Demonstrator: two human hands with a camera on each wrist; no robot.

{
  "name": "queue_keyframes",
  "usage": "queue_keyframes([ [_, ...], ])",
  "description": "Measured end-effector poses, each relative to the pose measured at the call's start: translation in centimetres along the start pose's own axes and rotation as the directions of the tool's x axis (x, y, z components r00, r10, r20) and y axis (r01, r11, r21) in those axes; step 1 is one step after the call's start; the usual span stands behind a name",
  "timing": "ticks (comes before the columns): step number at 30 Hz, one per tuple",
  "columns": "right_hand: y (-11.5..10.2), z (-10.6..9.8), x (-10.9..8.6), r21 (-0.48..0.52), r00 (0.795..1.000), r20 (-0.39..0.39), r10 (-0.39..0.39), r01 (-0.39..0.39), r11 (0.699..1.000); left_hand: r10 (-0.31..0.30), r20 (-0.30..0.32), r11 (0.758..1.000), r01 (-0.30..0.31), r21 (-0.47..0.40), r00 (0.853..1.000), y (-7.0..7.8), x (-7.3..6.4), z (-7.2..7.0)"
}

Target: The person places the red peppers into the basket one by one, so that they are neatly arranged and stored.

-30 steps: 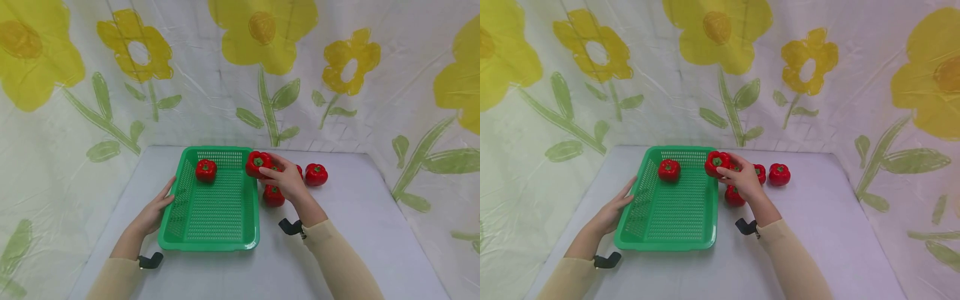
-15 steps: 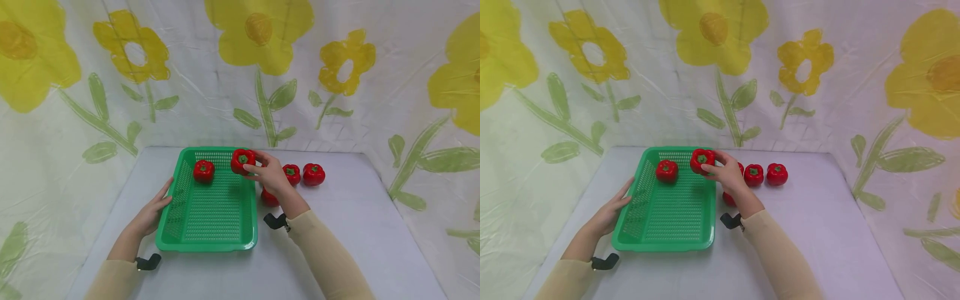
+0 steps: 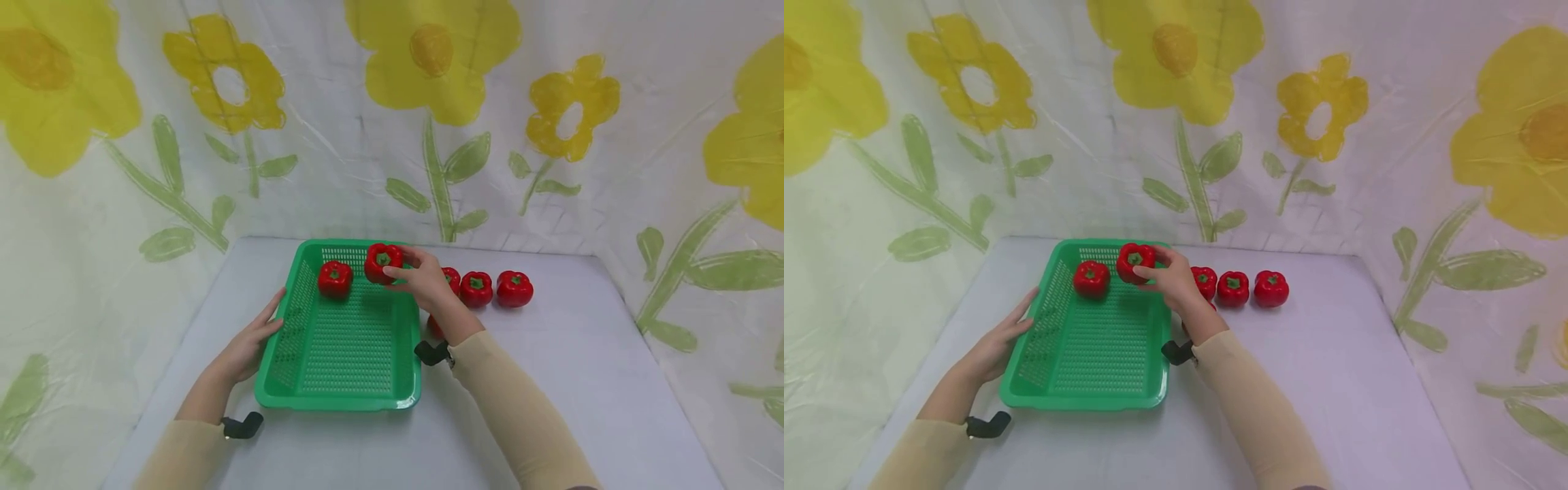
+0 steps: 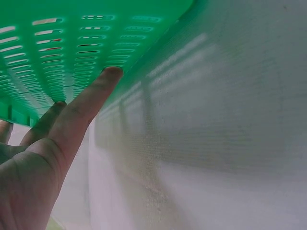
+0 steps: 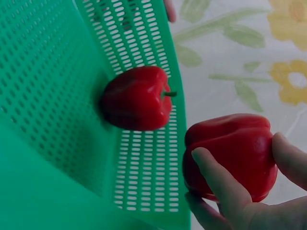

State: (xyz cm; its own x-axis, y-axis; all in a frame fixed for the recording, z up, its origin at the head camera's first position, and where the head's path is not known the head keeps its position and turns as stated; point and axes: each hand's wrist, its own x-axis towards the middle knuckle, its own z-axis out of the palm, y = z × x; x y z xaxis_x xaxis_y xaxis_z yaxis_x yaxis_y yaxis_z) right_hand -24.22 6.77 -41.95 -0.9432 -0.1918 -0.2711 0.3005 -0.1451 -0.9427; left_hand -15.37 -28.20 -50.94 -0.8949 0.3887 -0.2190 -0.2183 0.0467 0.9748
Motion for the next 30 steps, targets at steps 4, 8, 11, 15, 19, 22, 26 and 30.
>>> queue_keyframes([
  [4,0.6,0.4,1.0,0.0,1.0,0.005,0.027,-0.027,1.0,-0.003,0.0,1.0,0.003,0.003,1.0,0.0,0.0,0.1],
  [8,1.0,0.9,2.0,-0.004,0.999,-0.008,0.039,-0.039,0.999,0.007,-0.008,1.0,-0.007,0.004,1.0,0.2,0.1,0.1],
  [11,1.3,1.3,2.6,-0.014,0.999,-0.014,0.053,-0.053,0.999,0.01,-0.004,1.0,-0.01,0.006,1.0,0.3,0.1,0.2],
  [15,1.8,1.8,3.3,-0.044,0.997,-0.016,0.081,-0.081,0.996,-0.001,-0.005,1.0,0.001,0.011,1.0,0.3,0.1,0.3],
  [19,2.1,2.4,3.8,-0.056,0.995,-0.031,0.097,-0.098,0.994,-0.006,-0.008,1.0,0.006,0.017,1.0,0.2,0.1,0.2],
  [22,2.4,2.7,4.1,-0.062,0.993,-0.053,0.105,-0.108,0.992,-0.004,-0.006,1.0,0.005,0.014,1.0,0.2,0.2,0.2],
  [26,2.8,2.9,4.5,-0.07,0.988,-0.069,0.141,-0.146,0.987,-0.006,0.0,1.0,0.006,0.005,1.0,0.2,0.2,0.1],
  [30,3.0,3.0,5.0,-0.09,0.982,-0.081,0.17,-0.177,0.98,-0.01,0.002,1.0,0.01,0.002,1.0,0.2,0.1,0.1],
])
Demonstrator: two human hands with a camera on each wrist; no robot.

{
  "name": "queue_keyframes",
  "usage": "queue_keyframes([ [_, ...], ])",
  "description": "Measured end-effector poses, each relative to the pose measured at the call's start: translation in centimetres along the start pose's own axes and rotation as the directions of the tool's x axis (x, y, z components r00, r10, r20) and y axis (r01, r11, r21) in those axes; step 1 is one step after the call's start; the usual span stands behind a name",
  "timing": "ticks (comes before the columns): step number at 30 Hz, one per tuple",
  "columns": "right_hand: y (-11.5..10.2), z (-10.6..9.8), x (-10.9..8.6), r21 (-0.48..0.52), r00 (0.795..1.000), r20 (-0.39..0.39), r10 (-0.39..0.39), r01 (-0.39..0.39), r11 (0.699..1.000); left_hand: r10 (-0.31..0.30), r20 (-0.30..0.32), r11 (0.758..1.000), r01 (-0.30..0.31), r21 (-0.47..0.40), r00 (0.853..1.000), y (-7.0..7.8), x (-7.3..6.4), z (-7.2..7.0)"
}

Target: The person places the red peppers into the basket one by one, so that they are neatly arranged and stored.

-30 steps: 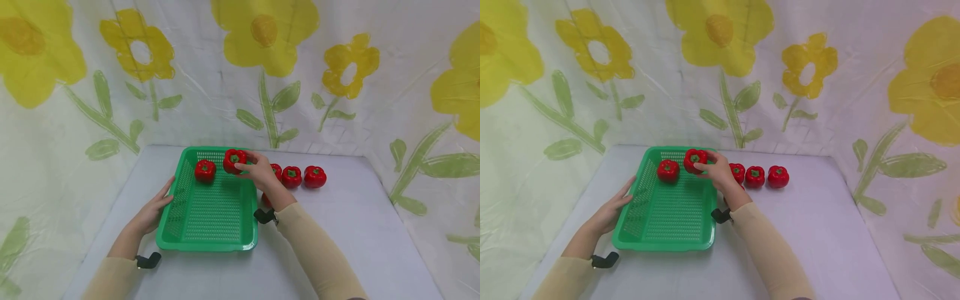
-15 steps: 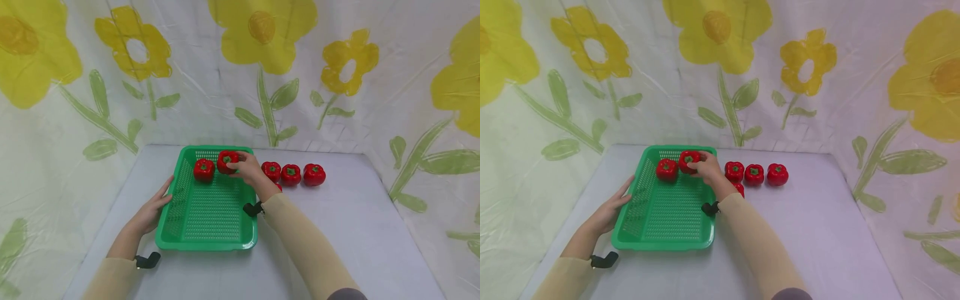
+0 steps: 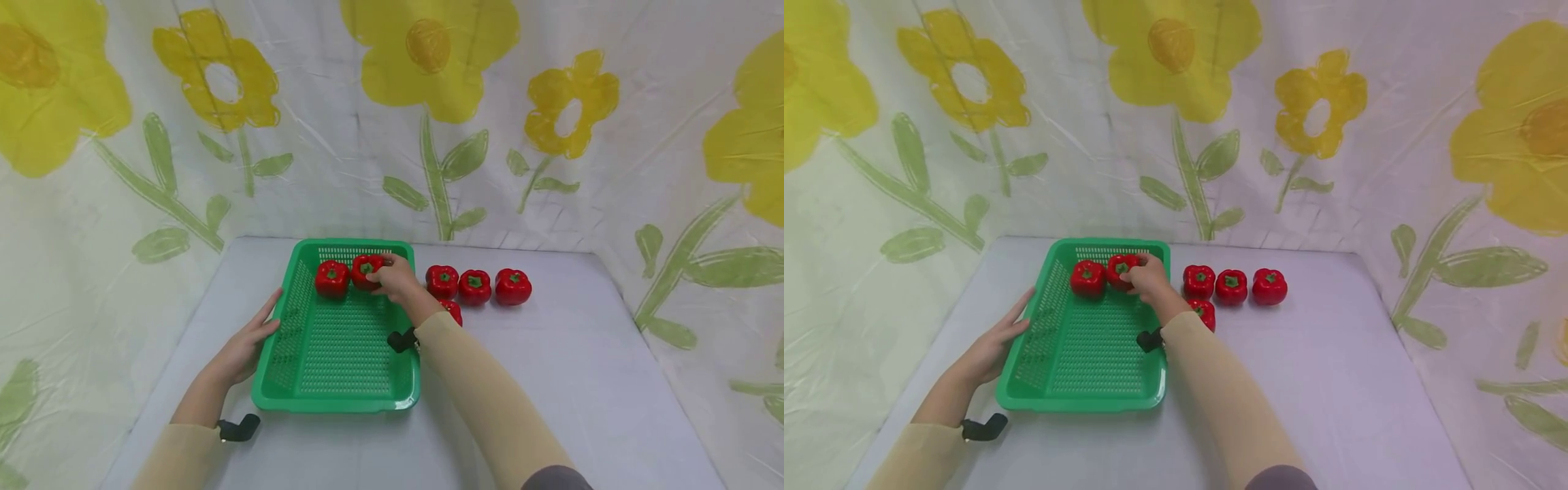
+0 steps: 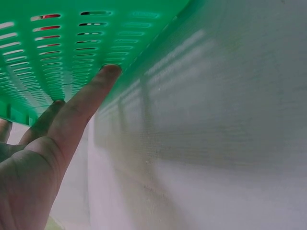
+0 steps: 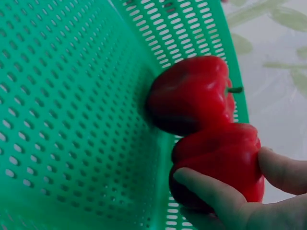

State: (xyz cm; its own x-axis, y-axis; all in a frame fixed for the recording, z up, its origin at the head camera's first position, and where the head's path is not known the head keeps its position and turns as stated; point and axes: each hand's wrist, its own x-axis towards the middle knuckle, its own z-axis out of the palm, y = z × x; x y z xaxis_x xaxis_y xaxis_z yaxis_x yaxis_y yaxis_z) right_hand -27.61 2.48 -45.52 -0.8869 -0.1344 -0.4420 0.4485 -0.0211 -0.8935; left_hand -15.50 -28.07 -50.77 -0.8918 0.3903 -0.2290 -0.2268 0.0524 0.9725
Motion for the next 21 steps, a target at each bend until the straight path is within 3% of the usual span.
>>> queue_keyframes([
  [21,1.4,0.3,1.6,-0.033,0.996,0.0,0.086,-0.086,0.996,-0.004,-0.022,1.0,0.004,0.009,1.0,-0.1,-0.1,0.0],
])
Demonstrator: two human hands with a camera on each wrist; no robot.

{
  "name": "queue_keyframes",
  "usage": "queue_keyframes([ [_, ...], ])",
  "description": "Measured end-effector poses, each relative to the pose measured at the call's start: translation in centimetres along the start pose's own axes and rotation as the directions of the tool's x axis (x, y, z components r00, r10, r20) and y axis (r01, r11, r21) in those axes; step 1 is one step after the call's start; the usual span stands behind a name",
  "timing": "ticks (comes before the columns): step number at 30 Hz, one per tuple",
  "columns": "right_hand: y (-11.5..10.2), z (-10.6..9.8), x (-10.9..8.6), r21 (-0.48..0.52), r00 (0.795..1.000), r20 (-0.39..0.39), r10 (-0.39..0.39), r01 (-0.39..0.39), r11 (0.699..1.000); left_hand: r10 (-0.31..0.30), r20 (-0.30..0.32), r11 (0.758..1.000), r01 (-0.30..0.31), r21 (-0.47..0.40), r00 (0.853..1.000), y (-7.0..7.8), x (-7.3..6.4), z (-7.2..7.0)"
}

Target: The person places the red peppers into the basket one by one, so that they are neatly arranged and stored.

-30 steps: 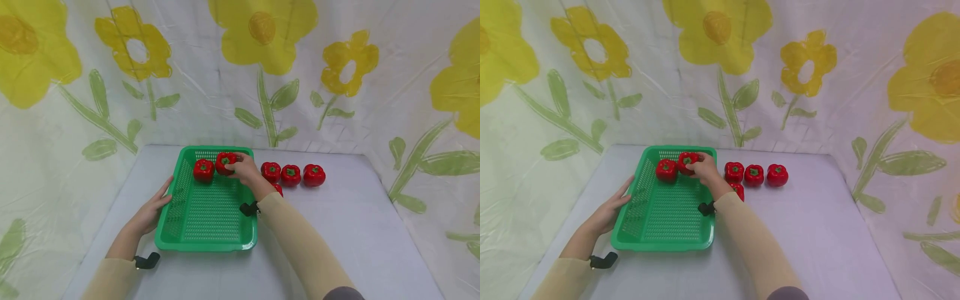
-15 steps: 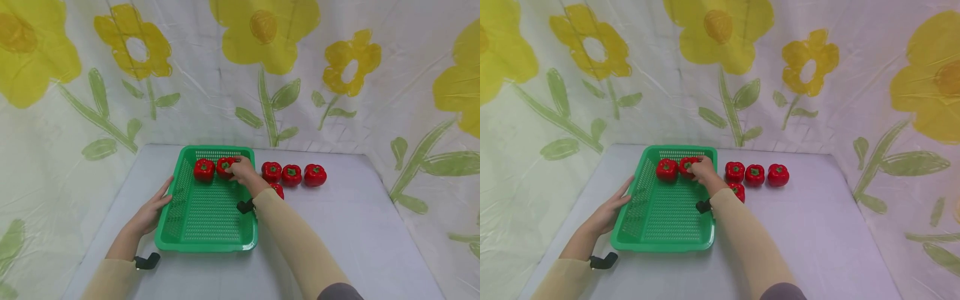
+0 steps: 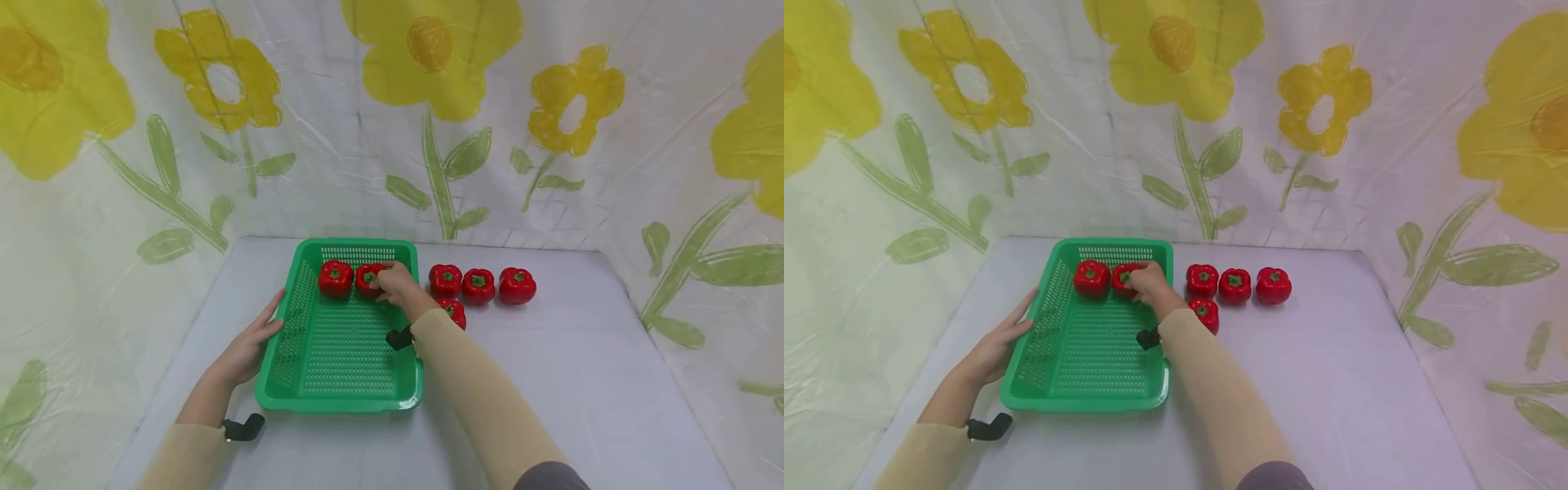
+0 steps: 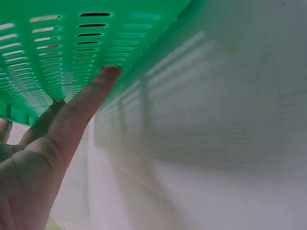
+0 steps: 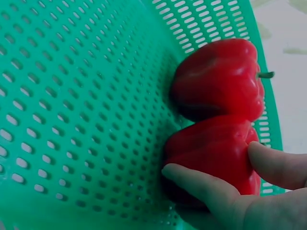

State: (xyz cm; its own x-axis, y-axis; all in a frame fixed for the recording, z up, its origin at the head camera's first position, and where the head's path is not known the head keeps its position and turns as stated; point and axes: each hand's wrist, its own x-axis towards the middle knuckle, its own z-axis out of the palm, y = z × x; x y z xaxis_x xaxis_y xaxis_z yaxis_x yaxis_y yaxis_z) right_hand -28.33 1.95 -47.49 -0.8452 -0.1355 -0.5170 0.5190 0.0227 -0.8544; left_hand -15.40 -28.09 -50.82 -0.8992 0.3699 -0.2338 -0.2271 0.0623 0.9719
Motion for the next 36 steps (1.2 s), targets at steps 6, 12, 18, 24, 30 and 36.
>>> queue_keyframes([
  [6,0.1,0.0,0.0,-0.015,1.0,0.017,-0.01,0.011,1.0,-0.002,-0.009,1.0,0.002,-0.001,1.0,0.1,0.0,0.2],
  [12,0.2,0.0,-0.3,-0.042,1.0,-0.006,-0.014,0.014,0.999,-0.004,-0.009,1.0,0.004,0.004,1.0,0.2,0.0,0.2],
  [18,0.1,0.3,-0.9,-0.138,0.995,-0.068,-0.08,0.07,0.988,0.0,0.001,1.0,0.0,-0.002,1.0,0.1,-0.1,0.2],
  [24,-0.3,0.6,-1.8,-0.199,0.975,-0.122,-0.188,0.161,0.967,-0.001,0.002,1.0,0.001,0.007,1.0,0.2,0.0,0.2],
  [30,-0.8,0.7,-2.9,-0.18,0.964,-0.13,-0.234,0.209,0.961,0.003,0.015,1.0,-0.003,-0.003,1.0,0.3,0.0,0.1],
  [36,-1.6,0.5,-4.4,-0.142,0.96,-0.119,-0.253,0.235,0.961,0.005,0.013,1.0,-0.004,-0.006,1.0,0.2,0.0,0.1],
])
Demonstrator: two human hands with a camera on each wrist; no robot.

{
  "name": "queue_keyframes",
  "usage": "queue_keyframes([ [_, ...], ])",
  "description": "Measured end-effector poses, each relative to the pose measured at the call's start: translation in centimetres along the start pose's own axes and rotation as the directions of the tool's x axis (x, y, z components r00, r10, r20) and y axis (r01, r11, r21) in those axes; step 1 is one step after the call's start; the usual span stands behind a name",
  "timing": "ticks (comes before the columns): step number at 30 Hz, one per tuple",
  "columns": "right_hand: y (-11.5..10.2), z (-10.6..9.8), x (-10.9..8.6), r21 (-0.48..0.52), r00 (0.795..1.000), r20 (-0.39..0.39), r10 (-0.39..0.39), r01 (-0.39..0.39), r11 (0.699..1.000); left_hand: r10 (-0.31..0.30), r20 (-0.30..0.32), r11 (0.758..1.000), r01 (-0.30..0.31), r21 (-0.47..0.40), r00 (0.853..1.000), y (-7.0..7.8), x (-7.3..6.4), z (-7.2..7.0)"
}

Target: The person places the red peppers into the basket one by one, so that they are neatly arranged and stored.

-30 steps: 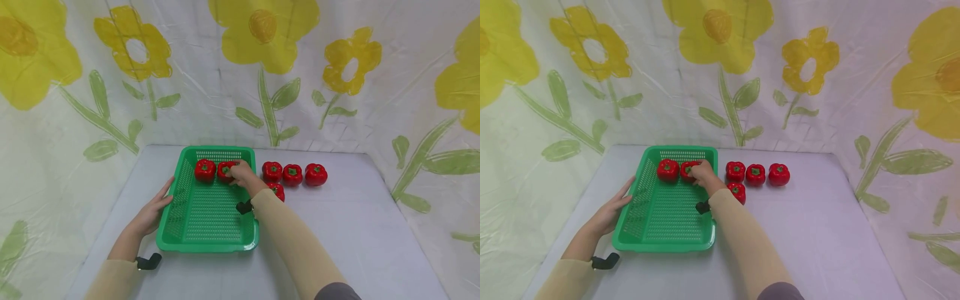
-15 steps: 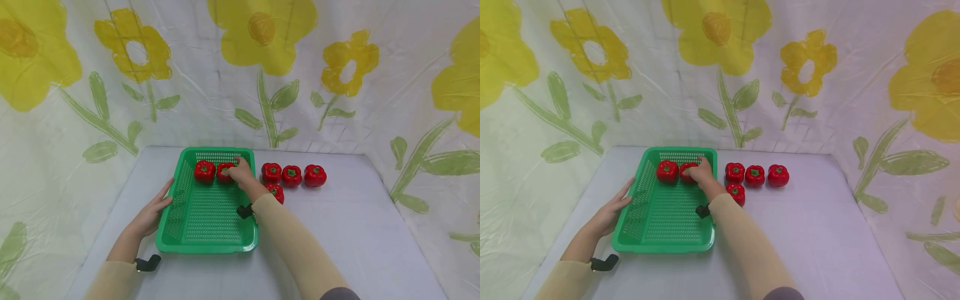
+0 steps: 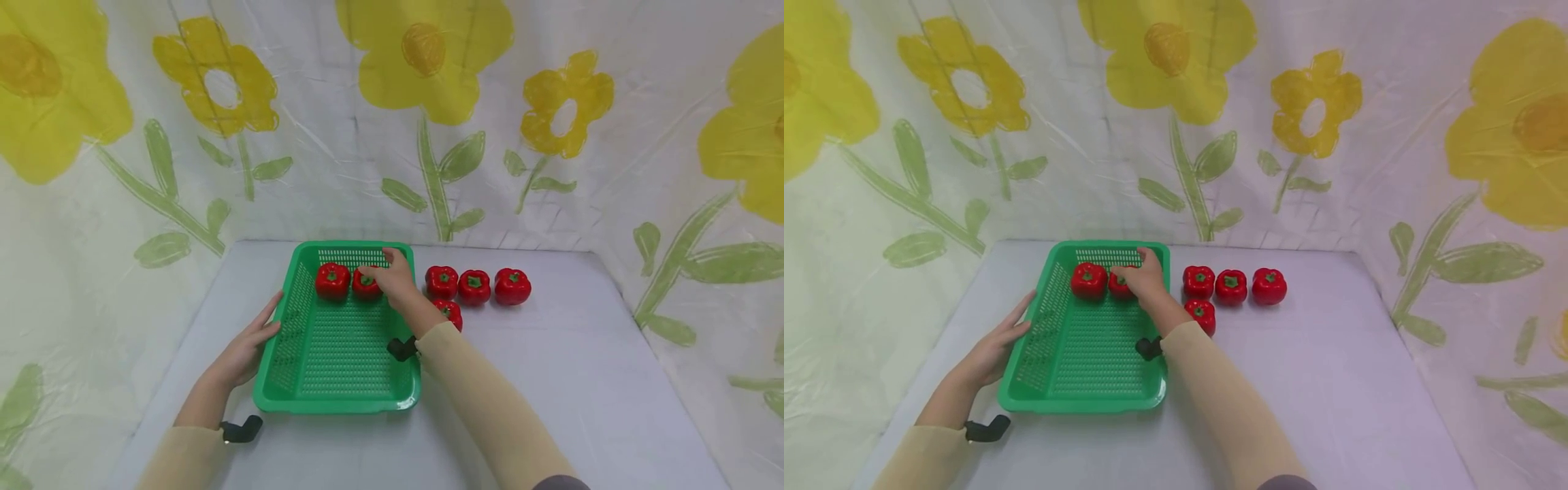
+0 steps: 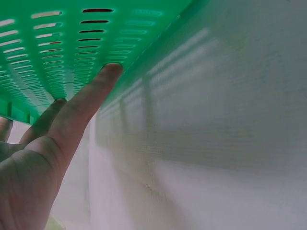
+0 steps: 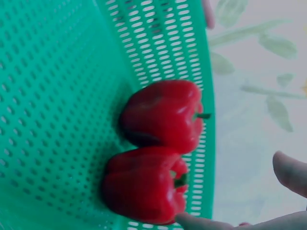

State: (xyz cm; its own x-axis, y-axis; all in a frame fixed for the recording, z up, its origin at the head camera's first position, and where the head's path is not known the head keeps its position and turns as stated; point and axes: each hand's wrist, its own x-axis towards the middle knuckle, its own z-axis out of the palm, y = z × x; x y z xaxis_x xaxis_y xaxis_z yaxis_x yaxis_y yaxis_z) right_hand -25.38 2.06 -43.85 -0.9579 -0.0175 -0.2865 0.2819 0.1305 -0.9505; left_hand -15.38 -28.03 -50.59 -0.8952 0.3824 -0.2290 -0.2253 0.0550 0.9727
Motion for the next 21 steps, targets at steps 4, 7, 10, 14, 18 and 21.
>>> queue_keyframes([
  [4,-0.5,-0.6,-1.0,0.057,0.999,0.025,-0.037,0.036,0.998,0.003,-0.001,1.0,-0.003,-0.004,1.0,-0.1,0.0,0.0],
  [7,-0.8,-1.1,-1.8,0.102,0.996,0.054,-0.075,0.069,0.992,0.001,-0.006,1.0,-0.001,-0.003,1.0,-0.1,-0.1,0.0],
  [10,-1.1,-1.7,-2.7,0.133,0.991,0.075,-0.114,0.103,0.986,0.001,-0.004,1.0,-0.001,-0.003,1.0,-0.1,-0.1,0.0],
  [14,-1.4,-2.6,-4.0,0.146,0.986,0.064,-0.152,0.141,0.979,0.004,0.001,1.0,-0.004,-0.004,1.0,-0.1,0.0,0.0],
  [18,-1.6,-3.6,-5.1,0.158,0.983,0.035,-0.183,0.175,0.972,0.006,0.001,1.0,-0.006,-0.003,1.0,-0.2,0.0,-0.1],
  [21,-1.5,-4.4,-5.7,0.128,0.978,0.023,-0.208,0.204,0.971,0.006,0.004,1.0,-0.006,-0.006,1.0,-0.2,0.0,-0.1],
])
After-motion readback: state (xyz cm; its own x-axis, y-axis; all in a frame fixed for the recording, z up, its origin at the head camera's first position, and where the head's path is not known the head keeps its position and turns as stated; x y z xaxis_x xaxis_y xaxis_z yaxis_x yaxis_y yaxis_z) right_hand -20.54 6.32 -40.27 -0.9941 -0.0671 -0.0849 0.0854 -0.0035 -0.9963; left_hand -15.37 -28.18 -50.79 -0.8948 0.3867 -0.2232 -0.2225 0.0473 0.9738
